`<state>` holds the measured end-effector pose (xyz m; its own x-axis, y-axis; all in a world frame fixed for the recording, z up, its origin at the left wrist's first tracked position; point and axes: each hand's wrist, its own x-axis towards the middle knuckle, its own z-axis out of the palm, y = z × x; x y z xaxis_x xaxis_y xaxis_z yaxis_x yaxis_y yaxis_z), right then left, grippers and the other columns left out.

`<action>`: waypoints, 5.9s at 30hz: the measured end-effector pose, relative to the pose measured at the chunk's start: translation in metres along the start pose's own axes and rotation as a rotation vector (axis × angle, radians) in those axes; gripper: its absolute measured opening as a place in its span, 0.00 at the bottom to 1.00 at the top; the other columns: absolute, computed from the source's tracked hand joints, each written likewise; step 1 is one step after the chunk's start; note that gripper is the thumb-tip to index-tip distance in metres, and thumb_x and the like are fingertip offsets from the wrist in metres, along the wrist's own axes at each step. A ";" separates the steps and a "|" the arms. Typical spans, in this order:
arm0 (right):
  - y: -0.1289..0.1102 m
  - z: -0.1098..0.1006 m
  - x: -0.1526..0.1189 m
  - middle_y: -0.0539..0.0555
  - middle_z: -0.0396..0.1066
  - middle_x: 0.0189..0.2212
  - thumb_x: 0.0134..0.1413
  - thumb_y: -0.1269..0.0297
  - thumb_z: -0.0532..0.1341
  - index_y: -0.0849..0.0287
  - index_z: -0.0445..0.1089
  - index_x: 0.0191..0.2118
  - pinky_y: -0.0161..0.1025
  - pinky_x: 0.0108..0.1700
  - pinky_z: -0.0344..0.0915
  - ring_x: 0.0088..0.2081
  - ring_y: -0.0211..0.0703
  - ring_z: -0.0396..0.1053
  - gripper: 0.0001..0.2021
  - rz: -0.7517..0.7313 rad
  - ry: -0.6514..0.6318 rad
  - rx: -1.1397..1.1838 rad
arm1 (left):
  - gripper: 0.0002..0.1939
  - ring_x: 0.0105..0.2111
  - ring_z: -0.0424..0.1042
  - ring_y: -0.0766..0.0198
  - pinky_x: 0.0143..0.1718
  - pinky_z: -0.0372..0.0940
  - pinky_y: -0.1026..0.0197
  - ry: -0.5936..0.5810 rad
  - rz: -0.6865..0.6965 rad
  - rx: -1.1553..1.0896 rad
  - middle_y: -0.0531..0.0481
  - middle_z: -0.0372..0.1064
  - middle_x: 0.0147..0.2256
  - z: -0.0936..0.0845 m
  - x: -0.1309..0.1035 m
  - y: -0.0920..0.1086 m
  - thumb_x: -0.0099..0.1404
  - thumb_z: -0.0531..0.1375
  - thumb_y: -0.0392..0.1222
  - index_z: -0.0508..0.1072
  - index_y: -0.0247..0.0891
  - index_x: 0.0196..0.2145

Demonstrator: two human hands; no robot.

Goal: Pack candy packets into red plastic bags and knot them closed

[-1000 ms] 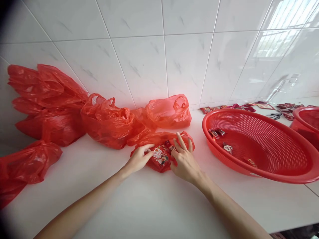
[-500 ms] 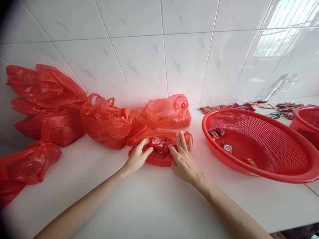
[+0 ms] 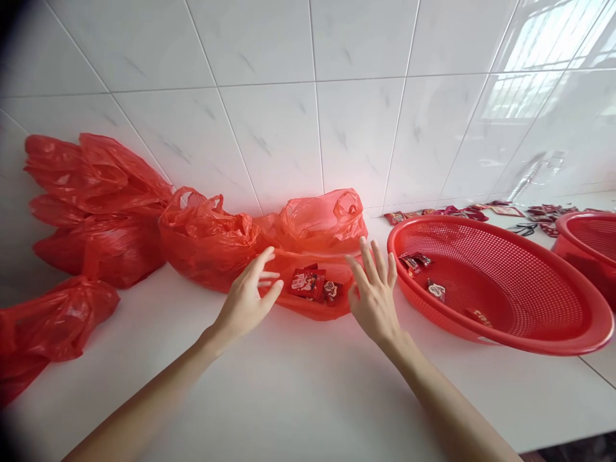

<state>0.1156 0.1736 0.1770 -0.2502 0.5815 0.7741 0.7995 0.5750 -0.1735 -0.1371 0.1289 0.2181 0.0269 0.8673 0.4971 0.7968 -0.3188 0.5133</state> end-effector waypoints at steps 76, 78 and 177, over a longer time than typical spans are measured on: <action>-0.033 -0.081 0.127 0.50 0.80 0.34 0.58 0.68 0.63 0.51 0.80 0.39 0.43 0.42 0.75 0.38 0.45 0.77 0.08 0.039 0.100 0.770 | 0.12 0.37 0.77 0.59 0.38 0.71 0.60 -0.174 0.075 -0.774 0.44 0.80 0.38 -0.032 0.099 0.116 0.61 0.66 0.44 0.82 0.36 0.41; -0.033 -0.079 0.125 0.51 0.80 0.36 0.59 0.66 0.64 0.52 0.80 0.40 0.44 0.44 0.74 0.39 0.45 0.77 0.07 0.036 0.169 0.784 | 0.12 0.34 0.77 0.60 0.35 0.71 0.60 -0.133 0.035 -0.804 0.44 0.80 0.36 -0.033 0.099 0.114 0.59 0.67 0.43 0.82 0.35 0.39; -0.030 -0.048 0.124 0.47 0.66 0.16 0.57 0.45 0.64 0.57 0.65 0.22 0.34 0.21 0.49 0.18 0.31 0.54 0.22 0.238 -0.724 1.200 | 0.12 0.52 0.73 0.56 0.53 0.71 0.53 -0.080 0.319 -0.735 0.45 0.73 0.50 -0.039 0.087 0.082 0.65 0.64 0.41 0.76 0.41 0.47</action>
<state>0.0866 0.2013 0.3075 -0.6896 0.6833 0.2397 0.0123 0.3420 -0.9396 -0.0930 0.1629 0.3308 0.2509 0.7080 0.6601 0.1434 -0.7016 0.6980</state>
